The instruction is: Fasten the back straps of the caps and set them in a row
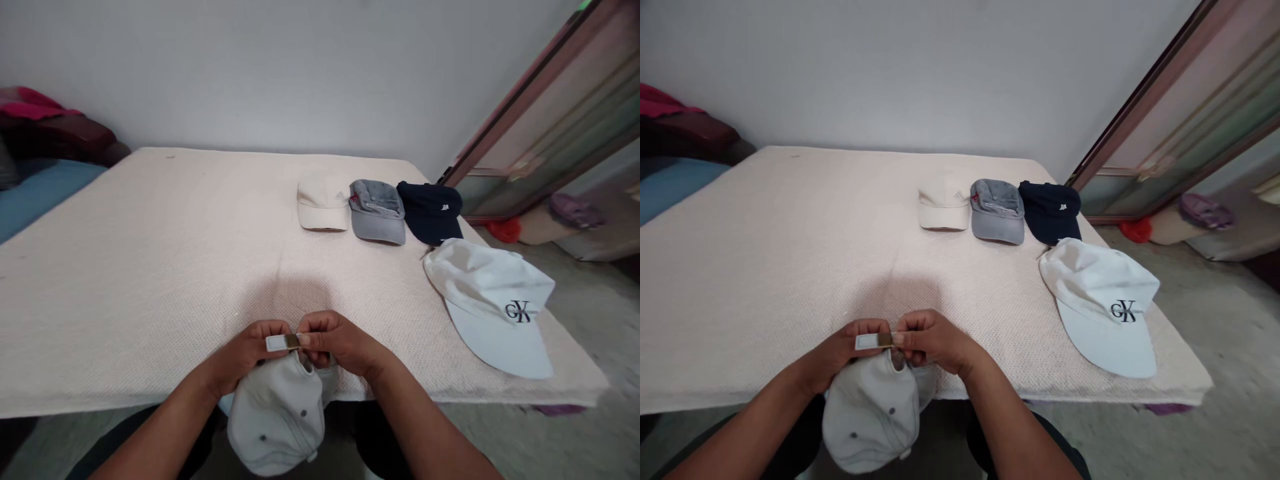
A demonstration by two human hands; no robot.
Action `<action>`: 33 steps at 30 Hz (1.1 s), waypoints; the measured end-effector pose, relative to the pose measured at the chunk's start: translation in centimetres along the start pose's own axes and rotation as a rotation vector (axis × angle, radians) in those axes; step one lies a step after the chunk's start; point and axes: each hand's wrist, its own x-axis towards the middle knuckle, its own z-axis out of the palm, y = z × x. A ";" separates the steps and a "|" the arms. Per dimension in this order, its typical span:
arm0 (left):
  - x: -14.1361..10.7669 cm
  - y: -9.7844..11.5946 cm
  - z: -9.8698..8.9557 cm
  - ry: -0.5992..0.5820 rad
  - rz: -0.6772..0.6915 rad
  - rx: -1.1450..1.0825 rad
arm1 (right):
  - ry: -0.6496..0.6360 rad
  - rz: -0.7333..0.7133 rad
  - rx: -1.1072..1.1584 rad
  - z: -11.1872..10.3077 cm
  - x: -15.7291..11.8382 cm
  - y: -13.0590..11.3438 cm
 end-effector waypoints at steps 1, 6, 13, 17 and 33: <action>0.0 0.0 0.0 0.000 0.001 0.002 | 0.007 -0.002 0.006 0.1 0.0 0.0; 0.0 0.0 0.3 -0.045 0.020 -0.006 | -0.008 -0.033 0.089 0.2 0.1 0.0; 0.0 -0.3 0.6 -0.073 0.059 -0.009 | -0.083 -0.053 0.119 0.5 0.4 0.0; 0.2 -0.4 0.1 -0.045 0.028 -0.110 | -0.050 -0.031 0.134 0.5 0.7 0.1; 0.1 -0.1 -0.1 -0.084 0.067 -0.078 | 0.047 -0.059 0.173 0.0 0.3 0.2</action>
